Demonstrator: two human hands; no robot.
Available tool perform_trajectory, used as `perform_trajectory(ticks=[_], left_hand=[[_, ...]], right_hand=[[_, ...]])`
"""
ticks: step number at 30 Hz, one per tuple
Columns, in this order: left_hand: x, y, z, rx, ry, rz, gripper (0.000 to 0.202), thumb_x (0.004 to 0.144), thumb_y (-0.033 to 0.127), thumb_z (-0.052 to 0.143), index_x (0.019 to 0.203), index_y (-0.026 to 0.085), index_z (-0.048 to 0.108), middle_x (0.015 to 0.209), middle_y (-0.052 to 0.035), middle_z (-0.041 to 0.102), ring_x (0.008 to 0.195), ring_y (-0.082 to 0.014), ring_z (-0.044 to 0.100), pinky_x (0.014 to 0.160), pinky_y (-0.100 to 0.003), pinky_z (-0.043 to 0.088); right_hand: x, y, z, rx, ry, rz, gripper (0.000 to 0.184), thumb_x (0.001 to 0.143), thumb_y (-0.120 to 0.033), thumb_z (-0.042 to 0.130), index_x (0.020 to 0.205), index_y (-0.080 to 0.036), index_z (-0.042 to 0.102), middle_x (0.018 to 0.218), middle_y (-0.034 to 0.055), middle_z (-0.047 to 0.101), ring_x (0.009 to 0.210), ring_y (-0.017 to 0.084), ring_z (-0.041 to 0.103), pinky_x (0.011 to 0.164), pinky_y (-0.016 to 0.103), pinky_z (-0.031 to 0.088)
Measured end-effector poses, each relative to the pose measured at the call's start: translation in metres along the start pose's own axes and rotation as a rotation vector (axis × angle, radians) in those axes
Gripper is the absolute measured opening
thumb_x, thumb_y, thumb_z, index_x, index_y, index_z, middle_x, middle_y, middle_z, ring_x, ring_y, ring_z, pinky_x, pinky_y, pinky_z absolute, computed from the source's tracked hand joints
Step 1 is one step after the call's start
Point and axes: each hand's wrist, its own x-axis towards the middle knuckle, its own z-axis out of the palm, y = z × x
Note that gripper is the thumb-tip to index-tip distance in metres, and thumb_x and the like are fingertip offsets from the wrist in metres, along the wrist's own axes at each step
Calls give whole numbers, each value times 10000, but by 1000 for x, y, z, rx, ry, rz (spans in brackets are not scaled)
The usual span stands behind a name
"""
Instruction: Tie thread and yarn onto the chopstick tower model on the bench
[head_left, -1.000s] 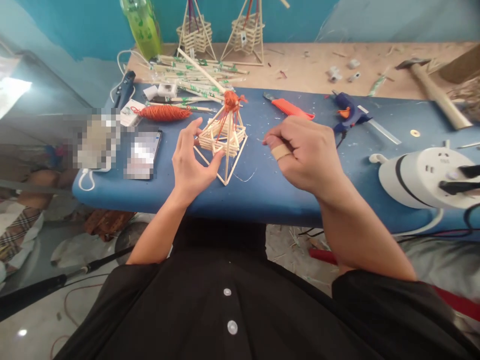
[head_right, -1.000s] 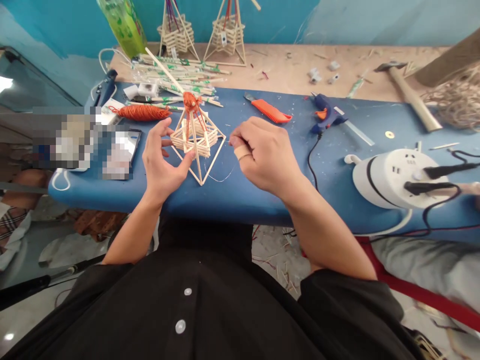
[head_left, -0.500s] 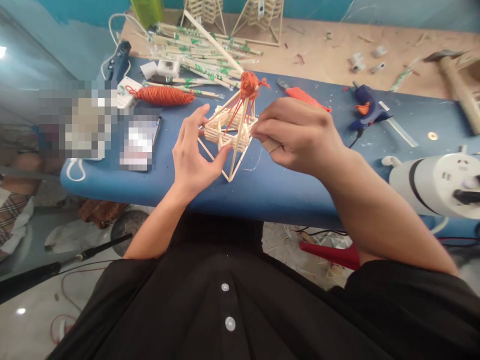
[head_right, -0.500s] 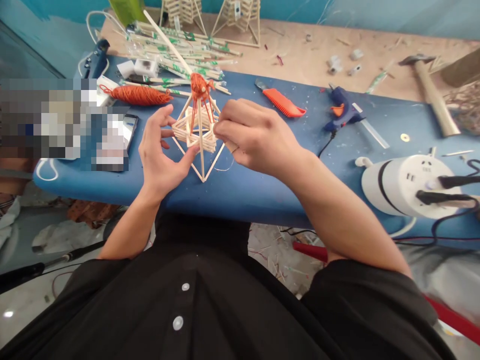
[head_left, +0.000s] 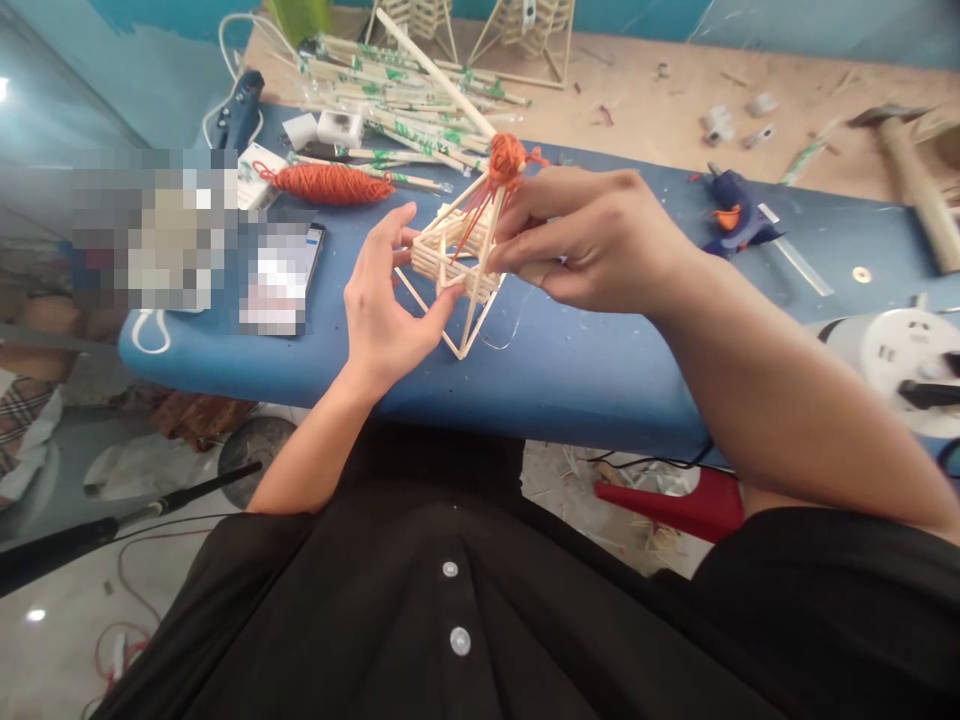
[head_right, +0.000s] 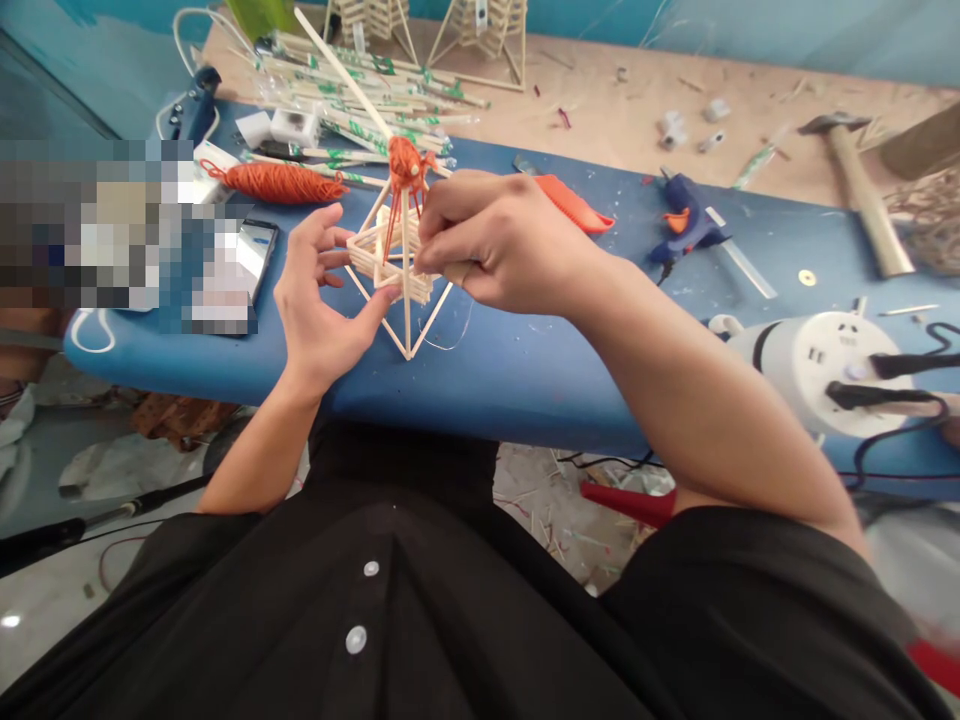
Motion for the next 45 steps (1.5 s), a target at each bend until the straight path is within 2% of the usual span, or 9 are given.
perform_trajectory(ticks=[2, 7, 14, 17, 20, 23, 31, 36, 45], left_hand=[[-1, 0, 0, -4, 4, -10, 837, 931, 747, 832, 1574, 339, 484, 1413, -104, 738, 1195, -294, 790, 963, -431, 681], [-4, -4, 1, 1, -17, -12, 787, 928, 713, 851, 1531, 327, 522, 1479, -120, 717, 1276, -315, 769, 995, -442, 674], [-4, -3, 1, -14, -22, -12, 755, 940, 663, 863, 1528, 319, 536, 1468, -121, 718, 1251, -315, 775, 980, -447, 677], [-4, -3, 1, -21, -21, -19, 764, 931, 656, 874, 1526, 315, 536, 1468, -120, 722, 1252, -317, 777, 989, -456, 678], [-4, -6, 1, -34, -41, -36, 790, 935, 670, 863, 1552, 320, 514, 1503, -122, 706, 1316, -330, 761, 1046, -477, 663], [-4, -8, 0, -43, -57, -40, 806, 946, 688, 845, 1571, 326, 488, 1536, -126, 689, 1365, -336, 745, 1063, -472, 658], [-2, -3, 0, -2, 3, -29, 788, 908, 665, 889, 1516, 325, 521, 1478, -116, 736, 1250, -300, 794, 942, -420, 695], [-2, -4, 0, -5, 0, -30, 789, 906, 656, 890, 1515, 322, 515, 1455, -112, 745, 1231, -290, 797, 939, -410, 687], [-1, -4, -1, -27, 11, -21, 810, 894, 644, 915, 1509, 309, 508, 1440, -110, 757, 1252, -308, 809, 966, -426, 692]], right_hand=[[0, 0, 3, 31, 39, -14, 166, 1013, -412, 786, 884, -361, 878, 993, 46, 799, 936, 241, 760, 897, 450, 655], [-6, 1, 14, 179, 95, 124, 137, 940, -456, 868, 894, -329, 888, 935, 51, 768, 898, 234, 733, 815, 404, 660], [-16, 4, 16, 274, 63, 98, 107, 958, -405, 853, 1007, -317, 890, 944, 44, 726, 869, 196, 689, 796, 376, 638], [-17, 1, 14, 274, 63, 119, 96, 966, -389, 847, 1019, -321, 890, 954, 45, 736, 879, 200, 705, 795, 378, 648], [-16, -2, 13, 248, 129, 172, 45, 934, -347, 889, 975, -330, 886, 950, 37, 785, 873, 212, 731, 823, 399, 668], [-16, -3, 12, 254, 174, 245, 84, 885, -324, 943, 906, -346, 865, 909, 9, 817, 838, 223, 746, 812, 422, 677], [-21, 7, 9, 192, 135, 236, 104, 914, -441, 884, 862, -362, 842, 914, 11, 831, 876, 266, 779, 786, 477, 702], [-21, 2, 8, 188, 130, 212, 29, 908, -350, 864, 895, -358, 839, 931, -3, 843, 847, 245, 775, 810, 455, 705], [-7, -10, 11, 212, 220, 204, 181, 753, -198, 852, 846, -320, 755, 831, -10, 825, 738, 239, 751, 698, 440, 653]])
